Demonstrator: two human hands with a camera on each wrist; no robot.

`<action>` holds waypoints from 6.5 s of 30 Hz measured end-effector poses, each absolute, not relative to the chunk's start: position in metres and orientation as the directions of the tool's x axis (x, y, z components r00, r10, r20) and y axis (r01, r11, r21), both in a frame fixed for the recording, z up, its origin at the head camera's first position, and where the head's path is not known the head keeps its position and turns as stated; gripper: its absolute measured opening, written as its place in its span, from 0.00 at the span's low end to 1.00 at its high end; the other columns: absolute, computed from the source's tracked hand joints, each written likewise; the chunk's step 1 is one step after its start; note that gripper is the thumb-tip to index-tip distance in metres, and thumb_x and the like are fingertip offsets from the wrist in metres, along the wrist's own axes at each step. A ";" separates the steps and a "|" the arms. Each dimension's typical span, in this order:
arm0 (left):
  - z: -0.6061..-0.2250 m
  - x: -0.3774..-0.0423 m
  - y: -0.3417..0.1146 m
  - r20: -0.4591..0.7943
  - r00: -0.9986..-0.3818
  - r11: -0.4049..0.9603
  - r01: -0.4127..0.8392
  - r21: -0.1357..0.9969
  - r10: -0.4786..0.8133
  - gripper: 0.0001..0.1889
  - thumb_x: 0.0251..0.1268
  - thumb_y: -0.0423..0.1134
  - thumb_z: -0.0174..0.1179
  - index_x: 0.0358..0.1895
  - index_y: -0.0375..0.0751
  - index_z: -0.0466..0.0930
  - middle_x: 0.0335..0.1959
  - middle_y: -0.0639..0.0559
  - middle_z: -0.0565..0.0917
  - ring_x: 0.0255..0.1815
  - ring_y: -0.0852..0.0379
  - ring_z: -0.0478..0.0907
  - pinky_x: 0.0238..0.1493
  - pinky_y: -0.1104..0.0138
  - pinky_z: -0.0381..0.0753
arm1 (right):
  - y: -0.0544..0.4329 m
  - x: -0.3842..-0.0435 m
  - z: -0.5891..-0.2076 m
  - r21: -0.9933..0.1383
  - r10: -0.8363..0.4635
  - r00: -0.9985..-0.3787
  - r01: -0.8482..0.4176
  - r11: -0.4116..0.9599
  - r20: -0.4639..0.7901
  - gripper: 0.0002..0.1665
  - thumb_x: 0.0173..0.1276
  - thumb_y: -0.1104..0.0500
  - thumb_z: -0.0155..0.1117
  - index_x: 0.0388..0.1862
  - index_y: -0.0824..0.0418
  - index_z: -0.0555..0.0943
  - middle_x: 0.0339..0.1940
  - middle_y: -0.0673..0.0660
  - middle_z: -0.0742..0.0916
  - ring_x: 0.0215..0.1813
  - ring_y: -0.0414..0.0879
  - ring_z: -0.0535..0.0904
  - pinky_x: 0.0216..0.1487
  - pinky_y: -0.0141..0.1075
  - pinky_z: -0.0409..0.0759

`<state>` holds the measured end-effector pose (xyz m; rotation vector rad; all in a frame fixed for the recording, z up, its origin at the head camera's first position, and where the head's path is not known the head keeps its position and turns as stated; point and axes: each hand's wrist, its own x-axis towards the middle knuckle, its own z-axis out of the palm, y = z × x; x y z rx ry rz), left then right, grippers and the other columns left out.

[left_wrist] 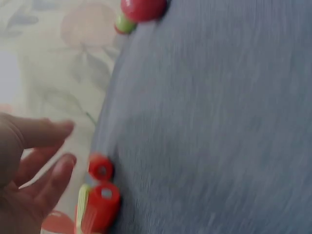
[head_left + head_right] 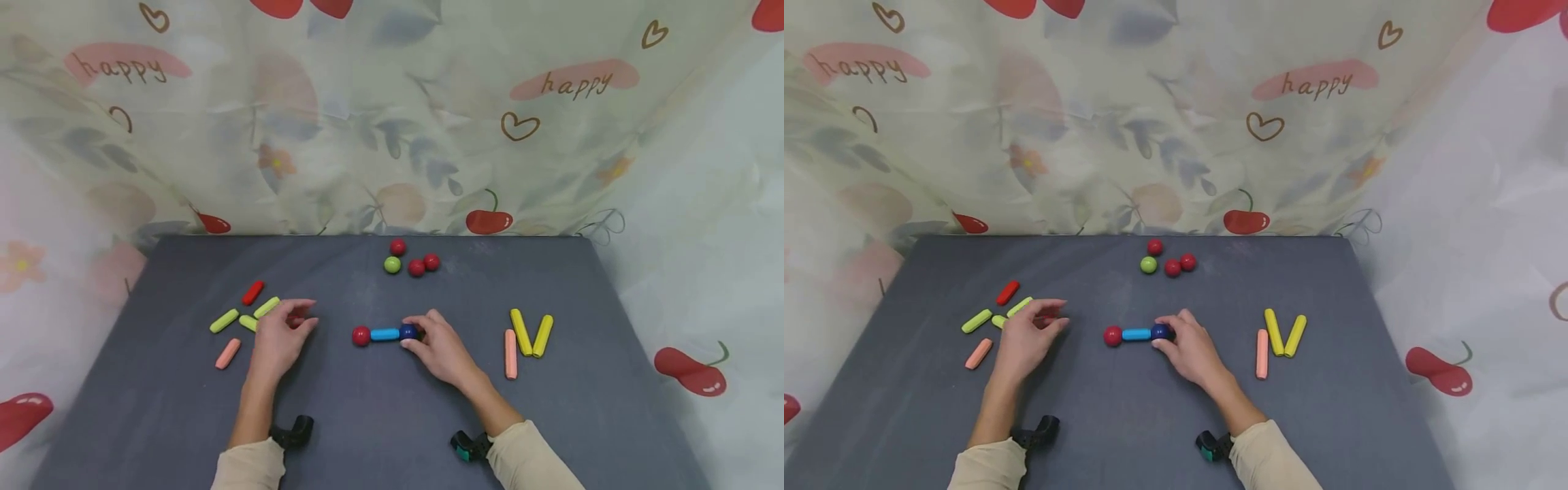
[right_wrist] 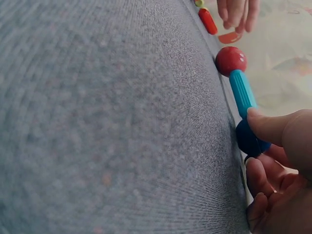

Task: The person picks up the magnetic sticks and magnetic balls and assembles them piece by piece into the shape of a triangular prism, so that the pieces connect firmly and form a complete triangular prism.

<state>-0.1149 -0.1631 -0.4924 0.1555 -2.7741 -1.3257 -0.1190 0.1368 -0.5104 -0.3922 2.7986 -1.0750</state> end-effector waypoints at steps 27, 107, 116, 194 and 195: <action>-0.502 -0.152 -0.081 -0.030 -0.996 0.494 -0.066 0.867 -0.080 0.28 0.60 0.39 0.74 0.65 0.48 0.79 0.54 0.50 0.90 0.52 0.52 0.88 0.53 0.55 0.87 | 0.136 -0.119 -0.513 -0.673 -0.263 -0.965 -0.185 0.716 -0.014 0.21 0.69 0.52 0.72 0.60 0.53 0.84 0.35 0.49 0.76 0.29 0.37 0.70 0.33 0.28 0.72; -0.499 -0.099 -0.082 -0.104 -0.995 0.676 -0.076 0.733 0.001 0.26 0.57 0.49 0.76 0.58 0.48 0.82 0.50 0.53 0.85 0.45 0.55 0.76 0.50 0.58 0.80 | 0.156 -0.152 -0.498 -0.564 -0.246 -0.956 -0.115 0.817 -0.162 0.25 0.65 0.42 0.73 0.53 0.54 0.78 0.35 0.50 0.82 0.35 0.42 0.75 0.37 0.35 0.74; -0.490 -0.100 -0.112 -0.050 -0.998 0.732 -0.001 0.681 0.046 0.24 0.59 0.46 0.75 0.60 0.51 0.83 0.55 0.50 0.85 0.55 0.49 0.77 0.60 0.51 0.78 | 0.162 -0.133 -0.510 -0.688 -0.341 -0.940 -0.262 0.677 0.022 0.21 0.69 0.54 0.72 0.60 0.51 0.83 0.52 0.50 0.84 0.29 0.38 0.75 0.35 0.30 0.77; -0.509 -0.111 -0.092 0.011 -1.000 0.530 0.022 0.848 0.026 0.23 0.55 0.36 0.77 0.56 0.48 0.84 0.53 0.52 0.86 0.53 0.53 0.85 0.57 0.58 0.86 | 0.160 -0.122 -0.529 -0.740 -0.239 -0.969 -0.201 0.643 0.055 0.23 0.65 0.51 0.75 0.58 0.47 0.84 0.42 0.46 0.82 0.26 0.37 0.72 0.29 0.29 0.74; -0.507 -0.109 -0.100 0.022 -1.000 0.538 0.029 0.843 0.019 0.24 0.55 0.37 0.77 0.57 0.48 0.84 0.54 0.52 0.86 0.54 0.53 0.85 0.58 0.57 0.85 | 0.159 -0.121 -0.530 -0.739 -0.242 -0.969 -0.201 0.643 0.053 0.23 0.65 0.50 0.75 0.58 0.47 0.83 0.42 0.46 0.82 0.26 0.37 0.72 0.29 0.29 0.74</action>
